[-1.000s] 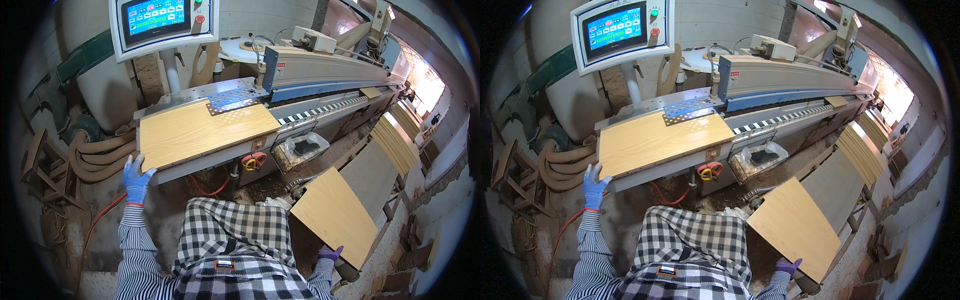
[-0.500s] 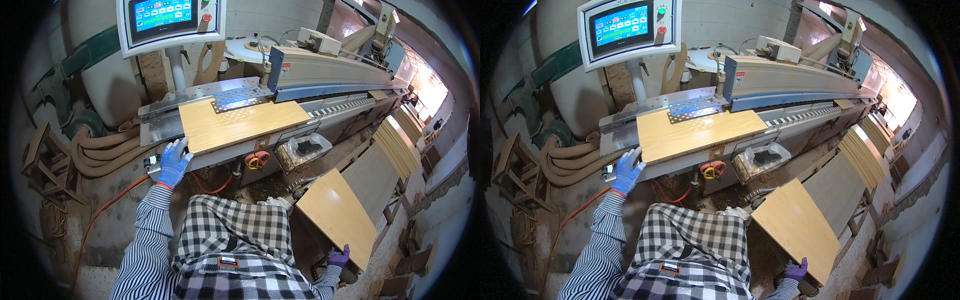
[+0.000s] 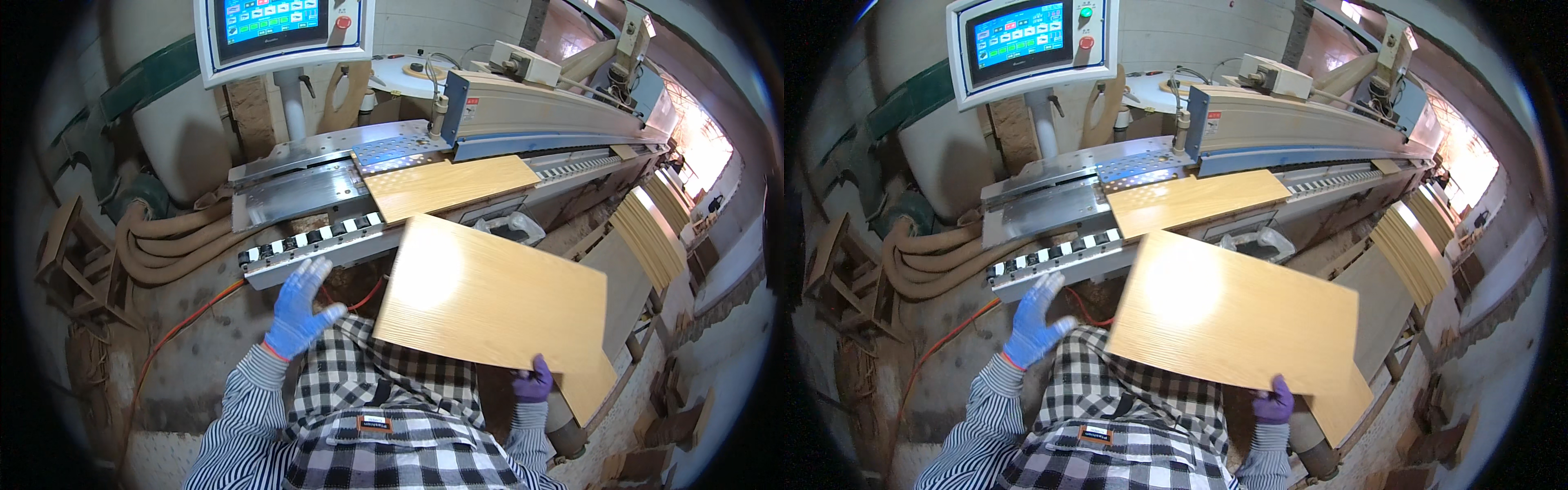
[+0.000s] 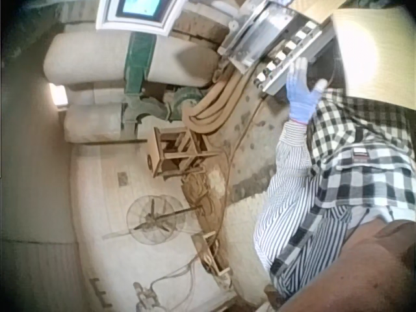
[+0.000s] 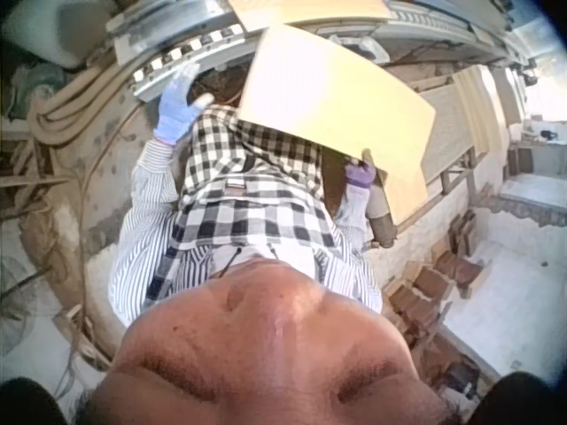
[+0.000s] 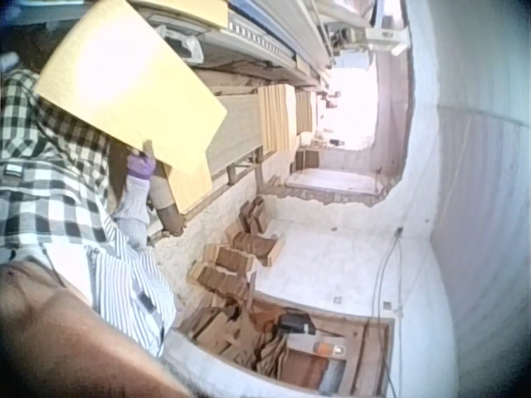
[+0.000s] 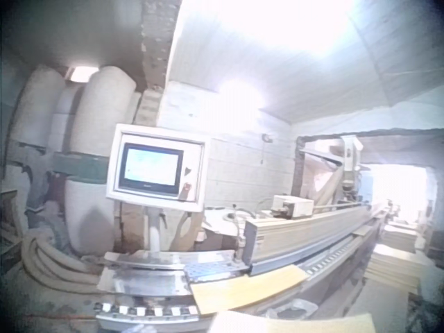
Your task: The person repeatedly feeds rectangular wooden boards through a stationary belt sander, one at a time, using both hands. After each pass, the person removes the board and places it on a stack to the right, then picks up the next board from a pile on the left and repeats the process.
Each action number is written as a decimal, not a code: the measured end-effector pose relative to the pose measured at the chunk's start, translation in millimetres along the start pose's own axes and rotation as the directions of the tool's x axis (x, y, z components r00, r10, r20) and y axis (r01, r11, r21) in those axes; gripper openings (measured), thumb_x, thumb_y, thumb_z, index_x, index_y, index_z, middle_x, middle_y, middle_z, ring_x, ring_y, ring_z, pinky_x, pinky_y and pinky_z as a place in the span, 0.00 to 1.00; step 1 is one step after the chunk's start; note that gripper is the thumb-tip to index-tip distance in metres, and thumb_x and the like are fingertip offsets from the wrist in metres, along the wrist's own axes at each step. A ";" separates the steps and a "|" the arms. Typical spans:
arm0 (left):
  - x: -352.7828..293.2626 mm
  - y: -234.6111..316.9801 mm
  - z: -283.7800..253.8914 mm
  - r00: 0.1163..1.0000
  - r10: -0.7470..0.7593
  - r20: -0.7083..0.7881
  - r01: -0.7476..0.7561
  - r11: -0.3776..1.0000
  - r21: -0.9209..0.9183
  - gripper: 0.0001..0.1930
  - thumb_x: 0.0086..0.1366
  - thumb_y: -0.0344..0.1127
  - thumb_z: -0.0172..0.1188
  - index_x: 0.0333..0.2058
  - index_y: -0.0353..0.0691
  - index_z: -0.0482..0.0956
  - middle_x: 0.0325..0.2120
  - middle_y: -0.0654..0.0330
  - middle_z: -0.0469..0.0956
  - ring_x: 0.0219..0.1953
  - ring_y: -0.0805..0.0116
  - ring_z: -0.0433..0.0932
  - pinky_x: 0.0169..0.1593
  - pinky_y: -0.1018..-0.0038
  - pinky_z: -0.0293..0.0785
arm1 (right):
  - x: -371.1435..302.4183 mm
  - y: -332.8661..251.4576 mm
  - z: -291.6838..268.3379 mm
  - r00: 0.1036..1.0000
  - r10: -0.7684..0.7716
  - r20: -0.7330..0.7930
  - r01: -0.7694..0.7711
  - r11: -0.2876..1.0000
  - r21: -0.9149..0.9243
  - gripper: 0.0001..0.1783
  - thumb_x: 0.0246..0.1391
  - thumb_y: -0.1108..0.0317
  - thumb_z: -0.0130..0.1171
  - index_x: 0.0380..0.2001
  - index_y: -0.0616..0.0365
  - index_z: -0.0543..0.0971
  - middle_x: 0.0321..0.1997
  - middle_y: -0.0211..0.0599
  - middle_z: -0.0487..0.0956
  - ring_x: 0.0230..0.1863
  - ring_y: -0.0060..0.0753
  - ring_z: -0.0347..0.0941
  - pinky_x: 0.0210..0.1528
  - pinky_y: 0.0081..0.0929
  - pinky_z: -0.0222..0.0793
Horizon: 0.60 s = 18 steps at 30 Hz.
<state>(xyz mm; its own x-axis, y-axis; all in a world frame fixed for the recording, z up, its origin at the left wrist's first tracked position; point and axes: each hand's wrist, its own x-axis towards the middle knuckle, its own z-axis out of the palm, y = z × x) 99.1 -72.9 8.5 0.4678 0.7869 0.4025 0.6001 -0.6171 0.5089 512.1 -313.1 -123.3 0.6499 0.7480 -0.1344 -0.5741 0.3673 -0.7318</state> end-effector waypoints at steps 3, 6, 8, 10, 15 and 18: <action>-21.3 13.8 -9.9 0.998 0.040 0.044 -0.043 0.996 0.077 0.46 0.54 0.69 0.58 0.62 0.41 0.64 0.64 0.45 0.58 0.68 0.44 0.50 0.68 0.52 0.48 | 8.1 23.0 86.6 0.953 0.285 0.104 -0.293 0.953 0.075 0.11 0.62 0.65 0.52 0.43 0.61 0.73 0.37 0.36 0.77 0.26 0.27 0.69 0.25 0.20 0.65; -43.7 6.7 -21.8 1.000 0.012 0.024 -0.019 0.942 0.335 0.45 0.51 0.71 0.59 0.58 0.42 0.69 0.63 0.45 0.58 0.68 0.43 0.49 0.67 0.50 0.46 | 22.0 54.4 142.6 0.796 0.391 0.462 -0.451 0.893 0.020 0.10 0.62 0.69 0.53 0.43 0.62 0.74 0.39 0.38 0.77 0.35 0.29 0.72 0.34 0.24 0.70; -58.2 -6.4 -32.0 0.999 -0.038 -0.035 0.049 0.884 0.464 0.44 0.50 0.71 0.59 0.57 0.42 0.70 0.63 0.45 0.58 0.68 0.44 0.50 0.67 0.50 0.46 | 14.2 88.8 192.9 0.653 -0.250 0.715 0.686 0.595 -0.418 0.07 0.63 0.64 0.51 0.38 0.55 0.73 0.30 0.31 0.73 0.26 0.23 0.68 0.28 0.18 0.66; -73.3 -21.2 -41.5 0.986 -0.097 -0.135 0.148 0.880 0.452 0.42 0.50 0.68 0.62 0.54 0.41 0.72 0.60 0.45 0.63 0.65 0.44 0.55 0.65 0.50 0.51 | 17.6 95.4 228.5 0.742 0.278 0.609 -0.049 0.930 -0.365 0.07 0.62 0.66 0.53 0.39 0.56 0.74 0.31 0.30 0.74 0.27 0.21 0.68 0.27 0.17 0.66; -82.7 -56.6 -60.4 0.961 -0.127 -0.245 0.228 0.866 0.446 0.38 0.49 0.60 0.67 0.52 0.39 0.74 0.56 0.46 0.68 0.62 0.42 0.62 0.62 0.51 0.58 | 37.7 140.8 280.7 0.633 0.523 0.570 -0.460 0.847 -0.266 0.12 0.61 0.64 0.56 0.42 0.61 0.73 0.31 0.32 0.76 0.26 0.20 0.70 0.25 0.16 0.67; -69.3 -65.8 -65.8 0.947 -0.144 -0.286 0.267 0.848 0.457 0.36 0.48 0.54 0.70 0.52 0.37 0.75 0.55 0.45 0.70 0.61 0.43 0.64 0.60 0.54 0.64 | 51.9 145.9 296.3 0.401 0.647 0.649 -0.773 0.618 -0.139 0.15 0.61 0.61 0.56 0.45 0.61 0.71 0.32 0.36 0.76 0.29 0.28 0.76 0.27 0.16 0.74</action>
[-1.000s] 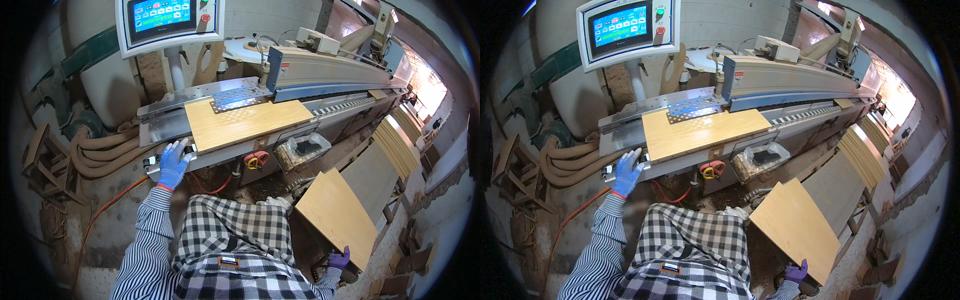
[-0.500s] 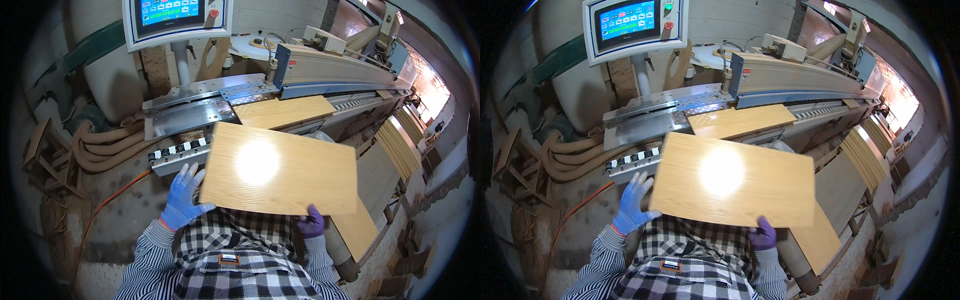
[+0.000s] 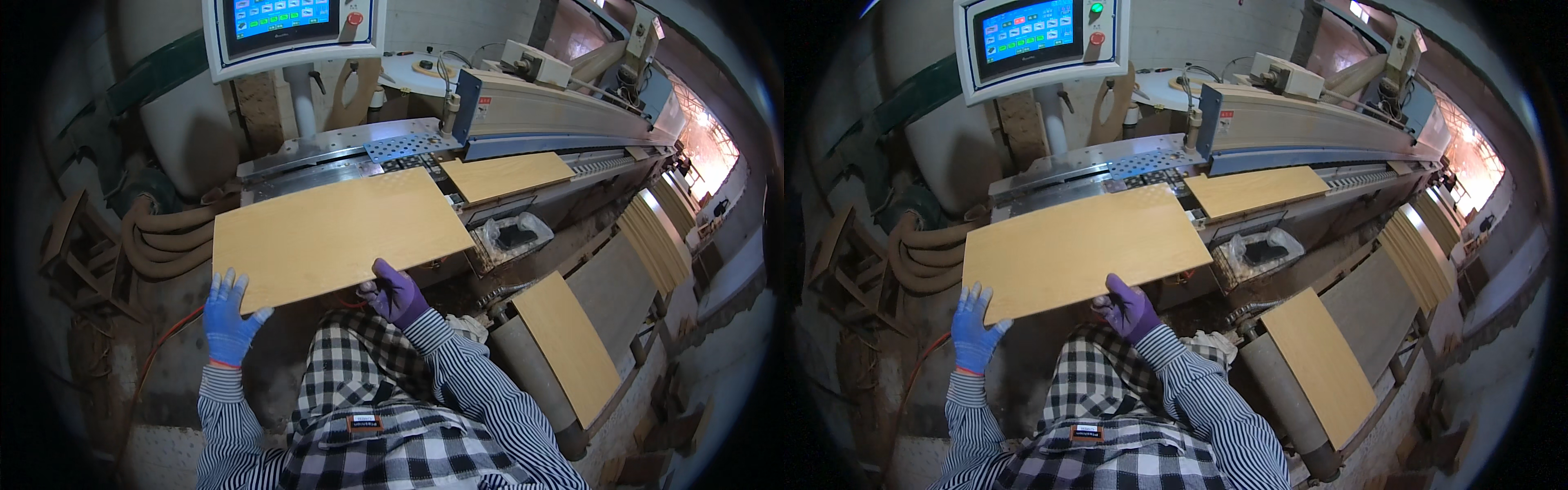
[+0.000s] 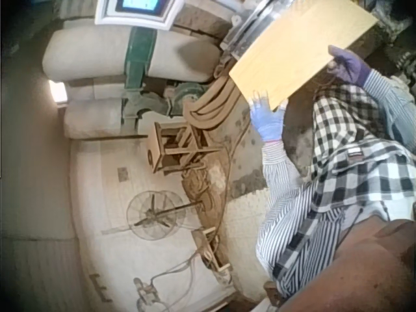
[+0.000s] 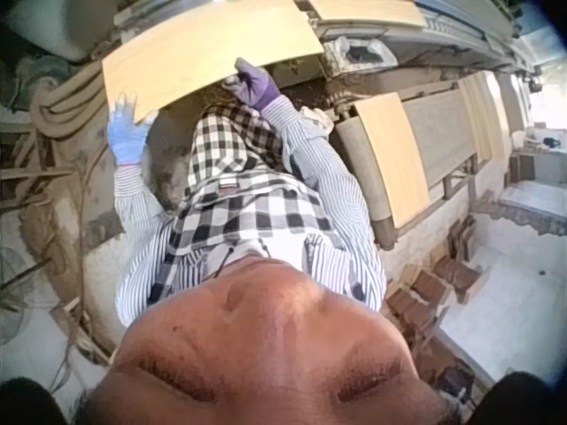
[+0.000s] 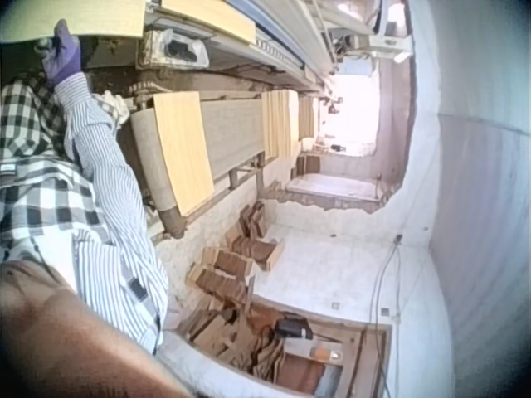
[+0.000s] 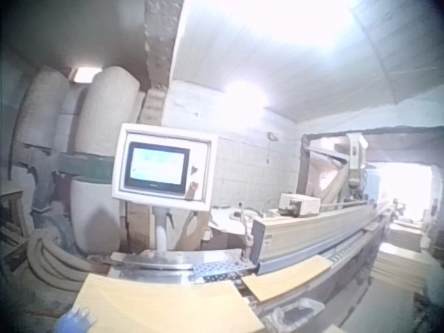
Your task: The person repeatedly feeds rectangular wooden boards through a stationary belt sander, one at a time, using both hands. After each pass, the person removes the board and places it on a stack to the right, then picks up the next board from a pile on the left and repeats the process.
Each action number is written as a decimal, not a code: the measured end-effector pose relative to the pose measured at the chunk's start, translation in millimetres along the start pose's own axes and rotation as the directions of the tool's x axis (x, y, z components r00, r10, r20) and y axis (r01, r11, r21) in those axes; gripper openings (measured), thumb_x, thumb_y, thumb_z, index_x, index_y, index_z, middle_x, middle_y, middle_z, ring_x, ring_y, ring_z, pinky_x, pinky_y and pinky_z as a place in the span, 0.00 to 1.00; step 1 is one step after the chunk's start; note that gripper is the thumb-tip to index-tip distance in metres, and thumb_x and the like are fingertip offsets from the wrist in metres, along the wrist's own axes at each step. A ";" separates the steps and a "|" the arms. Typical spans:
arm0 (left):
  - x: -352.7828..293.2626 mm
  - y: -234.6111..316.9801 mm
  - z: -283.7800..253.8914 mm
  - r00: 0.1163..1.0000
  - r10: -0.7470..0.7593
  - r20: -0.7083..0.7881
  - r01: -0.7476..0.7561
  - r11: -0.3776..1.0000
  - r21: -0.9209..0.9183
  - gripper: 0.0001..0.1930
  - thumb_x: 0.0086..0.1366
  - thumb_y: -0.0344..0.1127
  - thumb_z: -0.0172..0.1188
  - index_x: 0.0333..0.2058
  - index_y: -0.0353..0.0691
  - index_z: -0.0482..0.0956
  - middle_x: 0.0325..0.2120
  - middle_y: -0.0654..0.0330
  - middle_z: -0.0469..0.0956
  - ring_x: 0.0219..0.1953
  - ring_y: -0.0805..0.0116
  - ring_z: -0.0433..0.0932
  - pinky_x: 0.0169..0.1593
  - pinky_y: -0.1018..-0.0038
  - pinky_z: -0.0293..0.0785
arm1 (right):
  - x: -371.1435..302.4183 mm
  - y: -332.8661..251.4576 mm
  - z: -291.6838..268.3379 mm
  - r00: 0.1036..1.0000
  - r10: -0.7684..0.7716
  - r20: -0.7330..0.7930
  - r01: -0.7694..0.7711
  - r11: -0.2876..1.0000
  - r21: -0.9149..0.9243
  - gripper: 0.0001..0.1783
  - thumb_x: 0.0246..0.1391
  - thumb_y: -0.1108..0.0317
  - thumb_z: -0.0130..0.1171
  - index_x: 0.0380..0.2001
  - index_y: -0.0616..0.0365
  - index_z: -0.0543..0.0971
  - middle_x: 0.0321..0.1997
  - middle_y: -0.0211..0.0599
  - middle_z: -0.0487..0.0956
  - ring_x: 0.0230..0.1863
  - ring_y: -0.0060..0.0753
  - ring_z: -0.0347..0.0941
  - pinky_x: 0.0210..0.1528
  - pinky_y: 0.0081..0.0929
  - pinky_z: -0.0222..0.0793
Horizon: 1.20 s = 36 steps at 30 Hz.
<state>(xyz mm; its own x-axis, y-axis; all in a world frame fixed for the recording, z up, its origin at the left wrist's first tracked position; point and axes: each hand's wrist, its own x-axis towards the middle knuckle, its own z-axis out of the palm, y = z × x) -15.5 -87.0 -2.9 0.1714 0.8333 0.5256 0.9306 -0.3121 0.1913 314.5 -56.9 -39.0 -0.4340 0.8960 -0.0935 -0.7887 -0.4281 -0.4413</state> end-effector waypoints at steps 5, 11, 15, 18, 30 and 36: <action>35.2 -5.2 22.0 0.993 -0.109 0.048 0.108 0.994 0.021 0.34 0.50 0.51 0.70 0.53 0.37 0.75 0.57 0.45 0.69 0.62 0.46 0.63 0.62 0.59 0.63 | -31.8 -21.1 -19.2 0.926 -0.371 -0.070 0.349 0.913 -0.211 0.21 0.61 0.75 0.51 0.57 0.68 0.67 0.50 0.45 0.77 0.50 0.35 0.76 0.50 0.27 0.76; 83.7 5.1 45.9 0.986 -0.122 0.110 0.123 0.992 -0.005 0.34 0.52 0.50 0.68 0.54 0.38 0.73 0.58 0.45 0.68 0.64 0.47 0.61 0.64 0.60 0.59 | -150.0 -67.9 -162.3 0.635 -0.766 -0.100 -0.111 0.038 -0.993 0.18 0.54 0.63 0.59 0.45 0.62 0.78 0.46 0.47 0.80 0.39 0.43 0.78 0.45 0.33 0.73; 78.6 -7.2 57.5 0.992 -0.096 0.082 0.099 0.994 -0.038 0.33 0.53 0.50 0.68 0.55 0.40 0.73 0.60 0.47 0.66 0.64 0.47 0.61 0.64 0.61 0.59 | -195.6 -93.9 -183.2 0.579 -0.811 0.083 -0.585 -0.484 -0.651 0.20 0.48 0.66 0.57 0.47 0.55 0.77 0.46 0.46 0.78 0.44 0.51 0.74 0.48 0.41 0.70; 79.4 -17.1 63.7 0.996 -0.060 0.058 0.061 0.998 -0.019 0.32 0.54 0.48 0.68 0.55 0.40 0.73 0.60 0.47 0.66 0.64 0.47 0.60 0.65 0.61 0.58 | -200.0 -114.6 -202.6 0.655 -0.753 0.072 -0.680 -0.628 -0.378 0.23 0.47 0.68 0.53 0.51 0.52 0.74 0.57 0.41 0.72 0.54 0.48 0.68 0.51 0.42 0.67; 80.3 -18.7 64.6 0.987 -0.114 0.117 0.120 0.992 -0.042 0.31 0.57 0.44 0.66 0.58 0.41 0.71 0.62 0.51 0.64 0.67 0.52 0.56 0.68 0.62 0.52 | -236.3 -47.9 -205.8 0.613 -0.763 0.202 -0.633 -0.628 -0.453 0.22 0.44 0.69 0.56 0.47 0.53 0.77 0.53 0.39 0.75 0.52 0.50 0.68 0.53 0.46 0.64; 81.1 -20.8 69.8 0.988 -0.106 0.115 0.111 0.993 -0.041 0.31 0.58 0.45 0.65 0.59 0.42 0.70 0.62 0.52 0.64 0.67 0.53 0.55 0.68 0.63 0.52 | -273.5 11.8 -142.0 0.503 -0.864 0.007 -0.574 -0.340 -0.745 0.12 0.52 0.66 0.55 0.38 0.59 0.79 0.38 0.45 0.80 0.41 0.53 0.75 0.47 0.43 0.69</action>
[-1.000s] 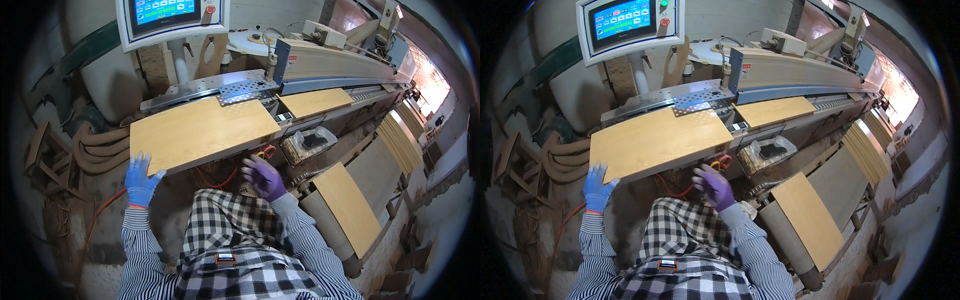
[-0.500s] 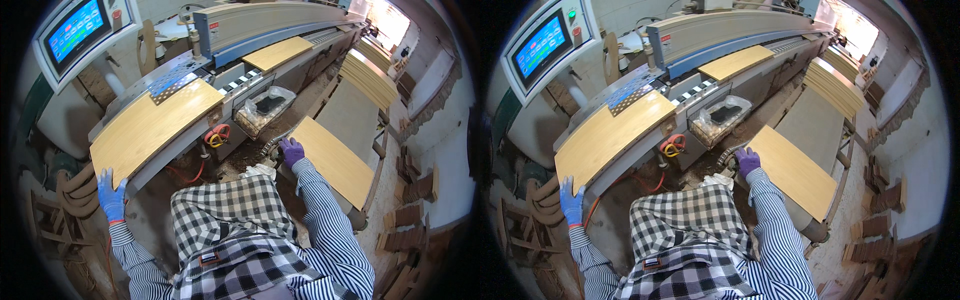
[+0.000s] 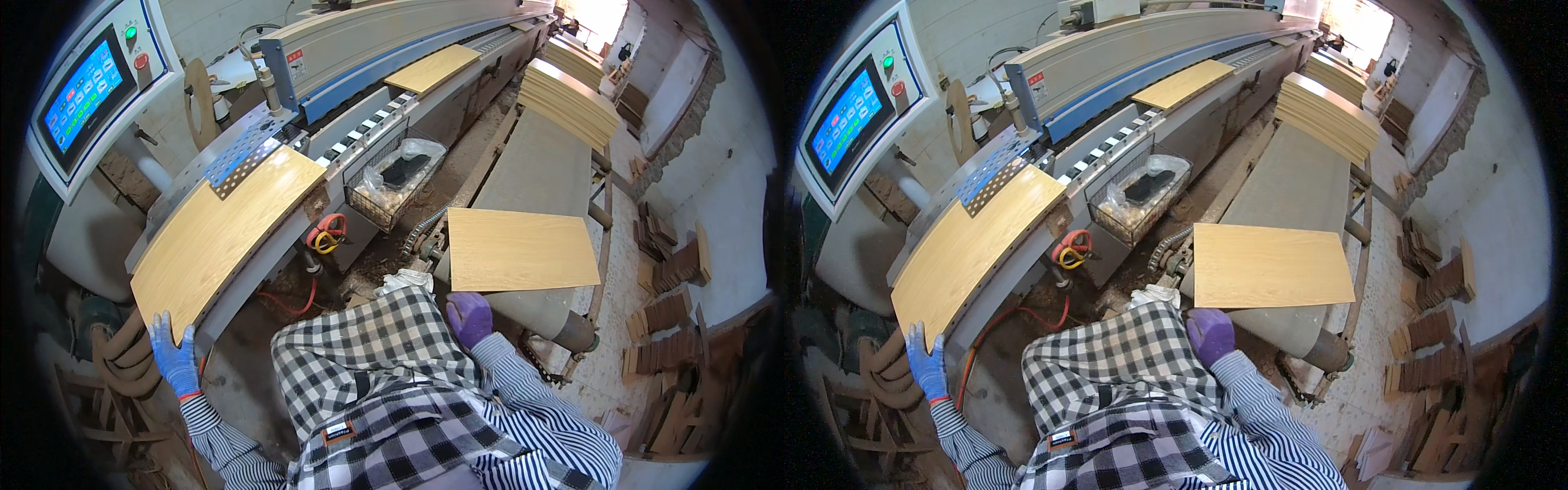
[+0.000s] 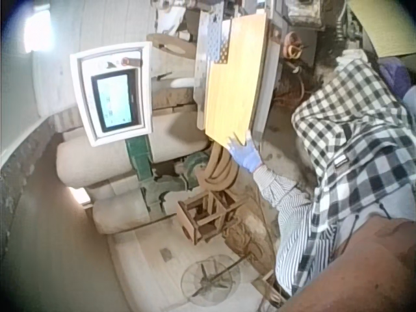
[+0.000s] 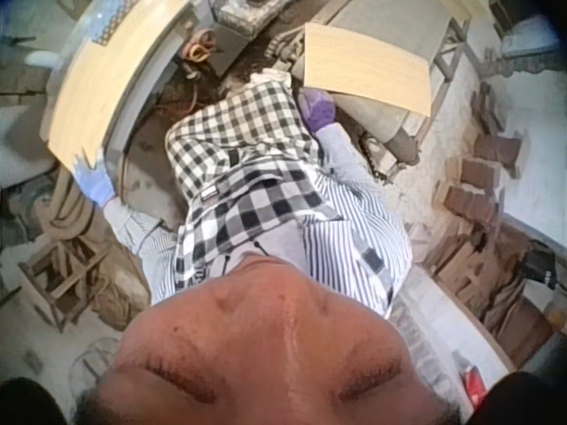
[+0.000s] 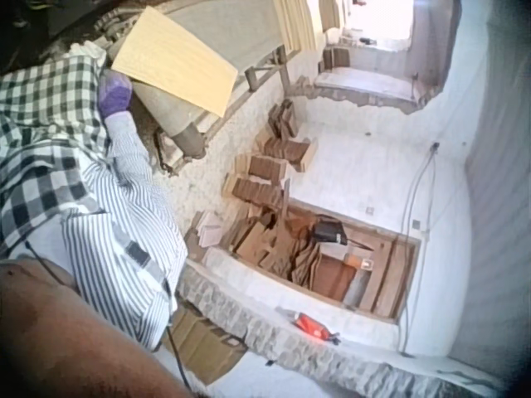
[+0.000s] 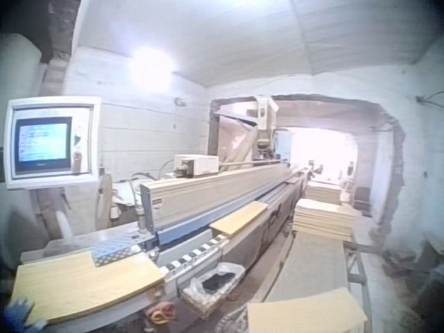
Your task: The person repeatedly feeds rectangular wooden boards through a stationary belt sander, one at a time, using both hands. After each pass, the person removes the board and places it on a stack to the right, then picks up the next board from a pile on the left and repeats the process.
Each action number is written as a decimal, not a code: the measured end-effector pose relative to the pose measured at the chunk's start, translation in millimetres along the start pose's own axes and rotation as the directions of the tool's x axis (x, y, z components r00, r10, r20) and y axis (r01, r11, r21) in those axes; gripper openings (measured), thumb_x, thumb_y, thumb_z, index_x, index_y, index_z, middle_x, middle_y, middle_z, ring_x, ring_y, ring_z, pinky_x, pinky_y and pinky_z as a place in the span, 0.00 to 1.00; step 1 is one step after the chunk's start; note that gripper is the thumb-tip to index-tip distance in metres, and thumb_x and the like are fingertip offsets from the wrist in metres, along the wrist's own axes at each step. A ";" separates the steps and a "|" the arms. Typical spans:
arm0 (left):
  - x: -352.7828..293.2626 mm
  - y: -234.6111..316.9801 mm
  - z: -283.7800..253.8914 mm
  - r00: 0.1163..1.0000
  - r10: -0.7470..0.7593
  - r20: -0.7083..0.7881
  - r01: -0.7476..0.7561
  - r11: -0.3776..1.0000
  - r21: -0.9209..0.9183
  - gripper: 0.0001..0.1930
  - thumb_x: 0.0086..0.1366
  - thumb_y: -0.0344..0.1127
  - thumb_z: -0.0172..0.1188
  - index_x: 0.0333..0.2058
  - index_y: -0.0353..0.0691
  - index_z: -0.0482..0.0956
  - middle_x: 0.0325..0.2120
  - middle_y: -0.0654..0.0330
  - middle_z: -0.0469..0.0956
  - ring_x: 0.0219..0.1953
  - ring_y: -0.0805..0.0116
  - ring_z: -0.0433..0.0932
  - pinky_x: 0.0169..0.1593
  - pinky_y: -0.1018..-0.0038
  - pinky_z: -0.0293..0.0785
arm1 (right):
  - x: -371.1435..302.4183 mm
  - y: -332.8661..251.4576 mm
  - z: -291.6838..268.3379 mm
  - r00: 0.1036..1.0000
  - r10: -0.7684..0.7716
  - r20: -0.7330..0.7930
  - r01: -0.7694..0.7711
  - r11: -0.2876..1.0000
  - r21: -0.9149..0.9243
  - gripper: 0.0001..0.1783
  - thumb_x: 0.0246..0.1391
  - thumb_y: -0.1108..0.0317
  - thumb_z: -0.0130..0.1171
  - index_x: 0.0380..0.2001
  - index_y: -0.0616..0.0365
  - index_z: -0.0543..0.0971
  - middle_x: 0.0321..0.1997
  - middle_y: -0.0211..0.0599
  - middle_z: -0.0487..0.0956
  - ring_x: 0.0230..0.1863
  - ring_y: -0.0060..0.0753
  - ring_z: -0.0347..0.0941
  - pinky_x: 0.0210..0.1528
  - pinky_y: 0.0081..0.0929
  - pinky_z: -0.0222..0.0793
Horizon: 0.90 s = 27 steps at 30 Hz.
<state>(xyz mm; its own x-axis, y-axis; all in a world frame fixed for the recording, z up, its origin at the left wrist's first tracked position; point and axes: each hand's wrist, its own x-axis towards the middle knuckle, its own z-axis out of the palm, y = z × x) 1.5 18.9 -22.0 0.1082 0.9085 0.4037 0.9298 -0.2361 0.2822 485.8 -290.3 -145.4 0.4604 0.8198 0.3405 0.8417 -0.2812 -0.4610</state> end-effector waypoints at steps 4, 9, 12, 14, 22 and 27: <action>0.0 5.7 -2.2 1.000 0.006 -0.011 -0.006 1.000 -0.004 0.31 0.58 0.47 0.65 0.59 0.42 0.70 0.62 0.52 0.64 0.67 0.53 0.56 0.68 0.63 0.52 | -23.0 60.8 28.7 0.507 0.701 0.501 -0.653 -0.067 0.754 0.22 0.61 0.46 0.49 0.28 0.54 0.76 0.26 0.37 0.80 0.26 0.37 0.75 0.28 0.33 0.69; 3.3 0.0 2.1 1.000 0.006 -0.002 -0.006 1.000 0.017 0.32 0.58 0.49 0.65 0.58 0.41 0.71 0.62 0.51 0.64 0.67 0.52 0.56 0.68 0.63 0.52 | -14.8 103.0 49.4 0.552 0.545 0.631 -0.323 -0.558 0.765 0.18 0.60 0.48 0.54 0.29 0.52 0.75 0.22 0.29 0.76 0.22 0.32 0.72 0.27 0.30 0.70; 2.2 4.6 -0.6 1.000 0.001 -0.013 -0.001 1.000 -0.017 0.32 0.57 0.49 0.65 0.58 0.41 0.71 0.62 0.50 0.64 0.67 0.52 0.56 0.68 0.63 0.53 | -26.2 81.7 45.5 0.492 0.584 0.646 -0.343 -0.551 0.760 0.18 0.59 0.50 0.56 0.35 0.55 0.77 0.24 0.33 0.79 0.23 0.33 0.74 0.27 0.32 0.71; 2.8 5.9 -0.7 1.000 0.012 -0.013 -0.012 1.000 -0.027 0.32 0.57 0.50 0.66 0.58 0.40 0.71 0.62 0.50 0.64 0.67 0.51 0.57 0.67 0.63 0.53 | -58.2 90.6 55.8 0.550 0.410 0.728 -0.547 -0.481 0.685 0.19 0.58 0.49 0.57 0.36 0.56 0.76 0.27 0.33 0.78 0.25 0.32 0.73 0.29 0.32 0.71; -2.5 3.6 -13.5 0.999 0.041 0.016 -0.040 0.998 -0.058 0.31 0.57 0.46 0.66 0.56 0.39 0.72 0.61 0.45 0.65 0.66 0.49 0.57 0.67 0.62 0.54 | -90.2 124.7 17.8 0.482 0.697 0.530 -0.106 -0.554 0.825 0.22 0.54 0.52 0.60 0.46 0.54 0.76 0.49 0.36 0.79 0.52 0.41 0.74 0.51 0.32 0.71; -13.3 0.0 -28.0 1.000 -0.009 -0.002 0.009 0.996 -0.084 0.29 0.58 0.41 0.65 0.57 0.39 0.71 0.61 0.46 0.64 0.66 0.49 0.57 0.67 0.62 0.54 | -116.9 158.7 28.0 0.613 0.405 0.678 -0.282 -0.689 0.667 0.19 0.56 0.57 0.57 0.46 0.58 0.75 0.40 0.37 0.81 0.34 0.35 0.77 0.31 0.33 0.75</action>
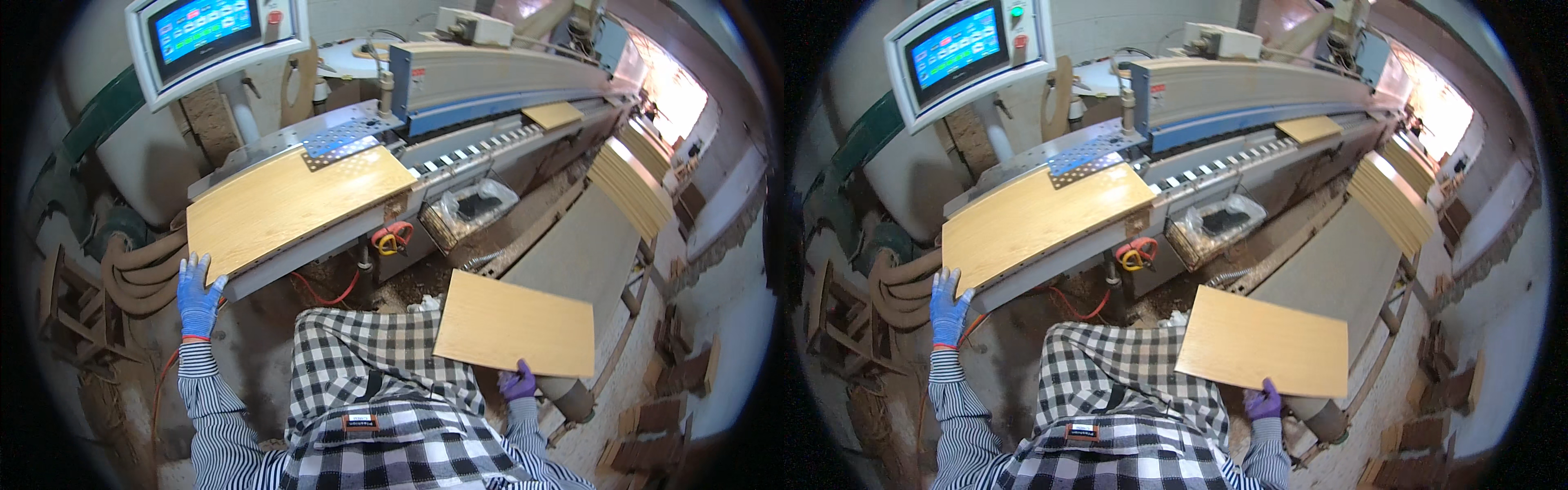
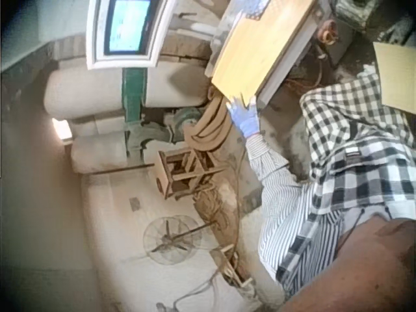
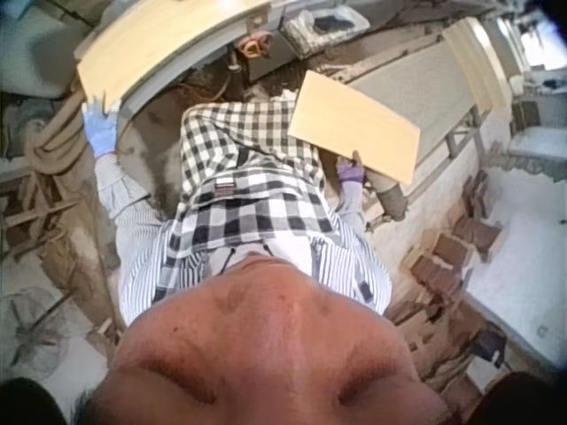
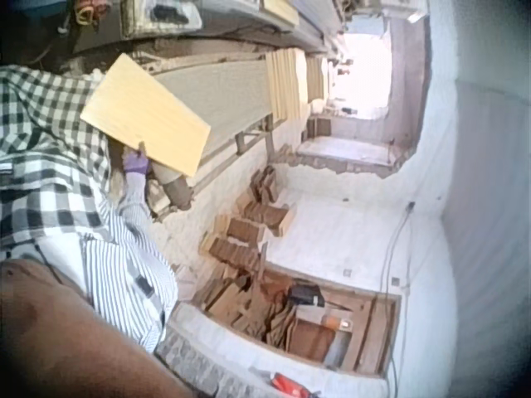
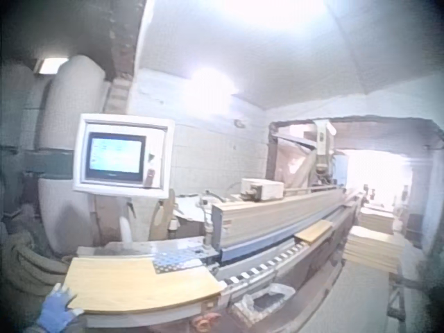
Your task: The person repeatedly feeds rectangular wooden boards through a stationary belt sander, one at a time, using both hands. After each pass, the person removes the board and places it on a stack to the right, then picks up the next board from a pile on the left and repeats the process.
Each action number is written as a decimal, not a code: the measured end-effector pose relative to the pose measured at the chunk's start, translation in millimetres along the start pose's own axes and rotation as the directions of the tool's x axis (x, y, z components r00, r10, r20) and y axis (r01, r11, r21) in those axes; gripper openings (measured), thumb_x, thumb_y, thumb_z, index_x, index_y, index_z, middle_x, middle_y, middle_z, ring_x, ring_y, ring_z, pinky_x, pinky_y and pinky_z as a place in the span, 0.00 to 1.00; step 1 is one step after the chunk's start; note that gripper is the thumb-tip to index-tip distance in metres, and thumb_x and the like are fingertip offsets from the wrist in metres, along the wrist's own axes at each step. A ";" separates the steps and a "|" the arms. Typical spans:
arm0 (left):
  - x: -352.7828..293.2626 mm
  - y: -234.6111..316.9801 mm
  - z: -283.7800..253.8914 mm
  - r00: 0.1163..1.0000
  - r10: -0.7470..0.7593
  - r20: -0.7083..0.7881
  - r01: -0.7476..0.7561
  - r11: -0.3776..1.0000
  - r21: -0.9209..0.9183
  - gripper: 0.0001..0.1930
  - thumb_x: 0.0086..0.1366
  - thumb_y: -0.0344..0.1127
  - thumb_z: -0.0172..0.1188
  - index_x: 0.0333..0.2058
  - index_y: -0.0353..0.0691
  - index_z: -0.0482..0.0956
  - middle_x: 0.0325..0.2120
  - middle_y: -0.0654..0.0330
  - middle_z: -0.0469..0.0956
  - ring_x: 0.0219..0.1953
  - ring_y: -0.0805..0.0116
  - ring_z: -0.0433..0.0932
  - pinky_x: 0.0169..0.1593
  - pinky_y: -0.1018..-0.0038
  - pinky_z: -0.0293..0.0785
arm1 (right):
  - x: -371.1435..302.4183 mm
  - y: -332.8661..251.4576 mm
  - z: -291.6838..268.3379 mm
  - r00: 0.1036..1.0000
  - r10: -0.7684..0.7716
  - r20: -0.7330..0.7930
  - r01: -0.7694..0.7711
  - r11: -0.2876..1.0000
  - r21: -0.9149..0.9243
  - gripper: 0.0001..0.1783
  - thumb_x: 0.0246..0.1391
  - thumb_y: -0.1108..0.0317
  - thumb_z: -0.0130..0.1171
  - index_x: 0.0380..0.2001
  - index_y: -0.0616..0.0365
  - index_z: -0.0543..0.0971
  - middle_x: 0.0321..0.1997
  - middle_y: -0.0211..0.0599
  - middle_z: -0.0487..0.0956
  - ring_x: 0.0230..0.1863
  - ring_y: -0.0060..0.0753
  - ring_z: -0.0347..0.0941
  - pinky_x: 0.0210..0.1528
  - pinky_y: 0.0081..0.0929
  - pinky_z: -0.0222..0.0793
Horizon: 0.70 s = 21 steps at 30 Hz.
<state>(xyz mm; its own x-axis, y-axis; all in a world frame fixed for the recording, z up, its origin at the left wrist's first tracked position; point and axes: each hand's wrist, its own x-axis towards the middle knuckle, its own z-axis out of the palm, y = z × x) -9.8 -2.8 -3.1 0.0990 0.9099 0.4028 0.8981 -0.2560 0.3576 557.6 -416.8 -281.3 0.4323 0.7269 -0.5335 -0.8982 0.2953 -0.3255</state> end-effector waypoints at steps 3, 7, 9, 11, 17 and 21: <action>-9.7 -15.8 -5.8 0.998 -0.065 -0.025 0.063 0.996 -0.063 0.28 0.58 0.39 0.65 0.57 0.40 0.71 0.62 0.47 0.64 0.66 0.50 0.57 0.67 0.63 0.54 | -30.8 39.4 47.0 0.989 0.091 -0.115 -0.095 0.995 -0.033 0.22 0.56 0.56 0.56 0.51 0.55 0.73 0.47 0.40 0.80 0.43 0.42 0.78 0.41 0.41 0.76; -18.4 -25.5 -1.4 0.994 -0.105 -0.032 0.092 0.955 -0.282 0.28 0.58 0.37 0.65 0.57 0.40 0.72 0.62 0.48 0.64 0.66 0.52 0.57 0.67 0.64 0.53 | -14.8 42.2 21.9 0.987 -0.099 -0.127 0.108 0.992 0.069 0.32 0.50 0.46 0.62 0.55 0.48 0.70 0.55 0.36 0.75 0.53 0.45 0.72 0.43 0.46 0.77; -16.0 -26.6 -3.4 0.995 -0.093 -0.028 0.082 0.963 -0.258 0.27 0.57 0.36 0.66 0.57 0.40 0.72 0.61 0.49 0.65 0.67 0.53 0.57 0.67 0.65 0.53 | -19.2 35.3 26.8 0.975 -0.134 -0.179 0.151 0.985 0.081 0.30 0.52 0.52 0.63 0.55 0.53 0.70 0.56 0.37 0.75 0.56 0.45 0.70 0.55 0.49 0.70; -15.1 -27.9 -4.9 0.996 -0.084 -0.013 0.079 0.969 -0.235 0.27 0.57 0.35 0.66 0.56 0.40 0.73 0.61 0.50 0.65 0.67 0.54 0.57 0.67 0.65 0.54 | -29.6 26.7 29.1 0.979 -0.117 -0.166 0.116 0.993 -0.015 0.30 0.51 0.51 0.63 0.55 0.53 0.70 0.56 0.37 0.75 0.55 0.44 0.71 0.54 0.48 0.70; -9.5 -32.5 -0.8 0.996 -0.085 -0.025 0.073 0.944 -0.321 0.30 0.54 0.33 0.68 0.57 0.39 0.72 0.60 0.49 0.67 0.68 0.55 0.55 0.67 0.65 0.54 | -26.2 30.5 31.3 0.947 -0.243 -0.210 0.255 0.966 0.034 0.31 0.51 0.46 0.62 0.54 0.51 0.71 0.54 0.34 0.75 0.52 0.42 0.71 0.51 0.44 0.70; -9.5 -21.2 -7.7 0.994 -0.110 0.000 0.101 0.913 -0.395 0.31 0.53 0.32 0.69 0.57 0.38 0.71 0.61 0.45 0.64 0.66 0.55 0.59 0.66 0.66 0.57 | -30.0 22.1 33.7 0.921 -0.248 -0.299 0.266 0.964 0.022 0.33 0.50 0.42 0.61 0.53 0.51 0.72 0.52 0.33 0.77 0.50 0.40 0.72 0.49 0.40 0.70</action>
<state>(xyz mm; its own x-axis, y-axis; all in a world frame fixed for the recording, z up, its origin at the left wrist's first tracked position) -33.1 -8.5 -8.0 -0.0009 0.9325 0.3611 0.6606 -0.2706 0.7002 522.1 -411.1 -246.1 0.6446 0.4109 -0.6447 -0.7522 0.4915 -0.4388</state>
